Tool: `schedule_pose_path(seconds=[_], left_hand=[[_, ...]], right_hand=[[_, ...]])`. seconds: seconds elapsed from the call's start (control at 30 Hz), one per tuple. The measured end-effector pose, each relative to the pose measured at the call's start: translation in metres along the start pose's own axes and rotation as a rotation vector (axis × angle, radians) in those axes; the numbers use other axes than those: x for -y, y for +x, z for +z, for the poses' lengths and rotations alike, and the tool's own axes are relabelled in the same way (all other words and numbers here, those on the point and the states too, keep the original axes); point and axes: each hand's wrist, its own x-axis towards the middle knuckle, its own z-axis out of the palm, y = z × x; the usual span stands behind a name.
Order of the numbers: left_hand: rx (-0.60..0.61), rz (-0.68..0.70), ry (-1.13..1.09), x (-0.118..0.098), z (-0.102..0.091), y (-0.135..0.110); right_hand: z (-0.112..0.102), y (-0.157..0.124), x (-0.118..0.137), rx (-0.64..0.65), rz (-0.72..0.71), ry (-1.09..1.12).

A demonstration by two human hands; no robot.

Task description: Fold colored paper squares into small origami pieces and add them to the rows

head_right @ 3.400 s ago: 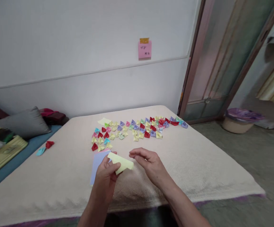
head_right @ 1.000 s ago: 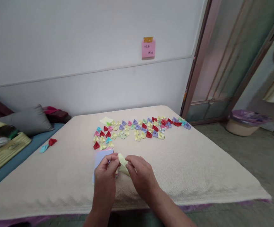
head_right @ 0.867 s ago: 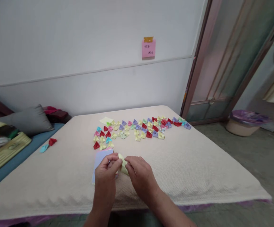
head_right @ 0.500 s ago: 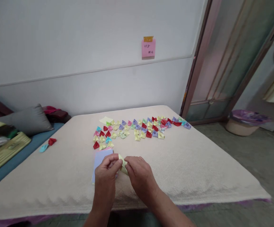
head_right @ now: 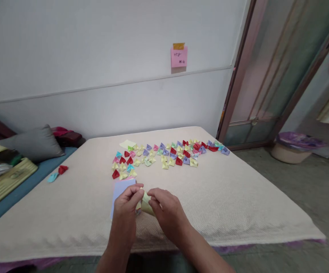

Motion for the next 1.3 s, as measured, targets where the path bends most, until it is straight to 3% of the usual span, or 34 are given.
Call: schedule_pose_path(seconds=[0.1,0.23,0.63,1.3], left_hand=[[0.073,-0.049,-0.14,-0.003,0.002,0.0],[0.03,-0.074,-0.212,-0.004,0.007,0.002],[-0.02,-0.008,-0.094,-0.023,0.01,-0.007],[0.059,-0.001,-0.091,-0.014,0.007,0.002]], right_hand=[[-0.004,0.003,0.004,0.047,0.159,0.172],[-0.008,0.004,0.007,0.051,0.274,0.281],[-0.009,0.005,0.009,0.098,0.359,0.437],[-0.009,0.006,0.004,0.1,0.444,0.539]])
